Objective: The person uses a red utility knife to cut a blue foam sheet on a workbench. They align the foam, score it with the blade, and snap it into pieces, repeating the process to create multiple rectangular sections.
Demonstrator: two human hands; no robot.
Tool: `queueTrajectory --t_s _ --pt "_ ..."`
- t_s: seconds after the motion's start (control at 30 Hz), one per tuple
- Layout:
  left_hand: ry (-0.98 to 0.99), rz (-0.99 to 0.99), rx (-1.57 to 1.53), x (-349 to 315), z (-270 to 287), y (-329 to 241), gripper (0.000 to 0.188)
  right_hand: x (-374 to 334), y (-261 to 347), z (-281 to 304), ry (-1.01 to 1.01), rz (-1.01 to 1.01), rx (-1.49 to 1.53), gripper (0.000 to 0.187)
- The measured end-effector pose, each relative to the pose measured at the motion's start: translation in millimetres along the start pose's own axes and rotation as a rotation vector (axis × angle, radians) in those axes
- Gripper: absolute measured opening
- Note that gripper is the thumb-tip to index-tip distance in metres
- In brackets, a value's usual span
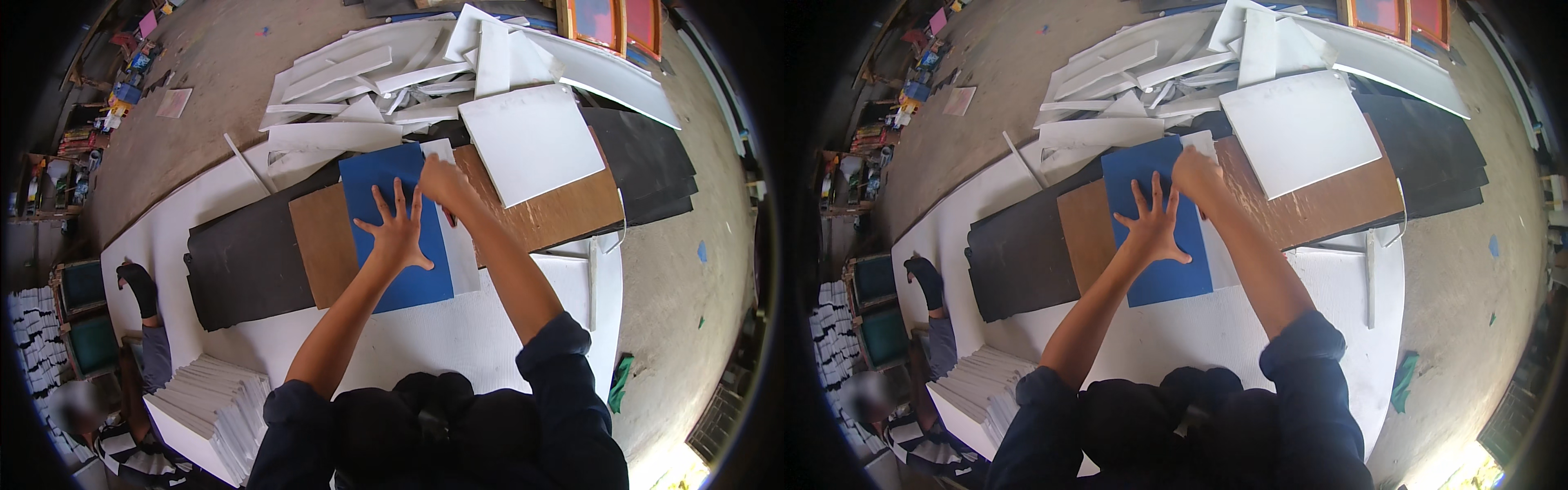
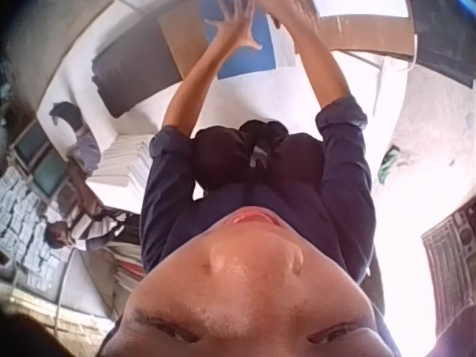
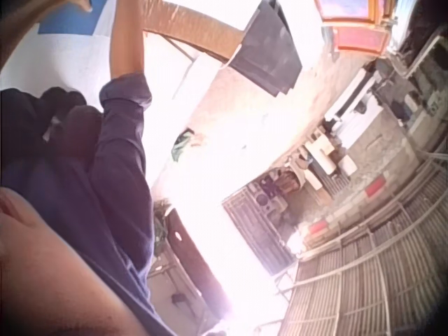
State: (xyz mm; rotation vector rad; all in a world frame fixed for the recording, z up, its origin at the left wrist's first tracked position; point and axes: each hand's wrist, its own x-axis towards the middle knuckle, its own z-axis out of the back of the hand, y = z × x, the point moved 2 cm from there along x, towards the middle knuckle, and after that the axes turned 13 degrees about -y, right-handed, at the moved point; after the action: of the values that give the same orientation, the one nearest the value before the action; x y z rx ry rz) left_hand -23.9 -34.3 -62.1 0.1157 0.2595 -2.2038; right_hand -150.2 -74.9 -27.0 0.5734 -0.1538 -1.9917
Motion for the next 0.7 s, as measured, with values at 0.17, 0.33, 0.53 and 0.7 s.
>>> queueTrajectory --t_s 0.17,0.33,0.53,0.7 --pt "-0.066 -0.020 0.019 -5 0 -5 0.140 -87 -46 -24 0.049 0.055 0.150 0.028" --pt "-0.144 -0.010 0.025 -11 3 -5 0.134 -118 -55 -32 0.074 0.063 0.094 0.028" --pt "-0.477 -0.335 -0.187 -41 -22 16 0.092 -117 -51 -36 0.009 0.082 0.075 0.027" --pt "-0.306 -0.336 -0.200 -84 2 -12 0.085 -111 -57 -37 0.034 0.045 0.093 0.027"
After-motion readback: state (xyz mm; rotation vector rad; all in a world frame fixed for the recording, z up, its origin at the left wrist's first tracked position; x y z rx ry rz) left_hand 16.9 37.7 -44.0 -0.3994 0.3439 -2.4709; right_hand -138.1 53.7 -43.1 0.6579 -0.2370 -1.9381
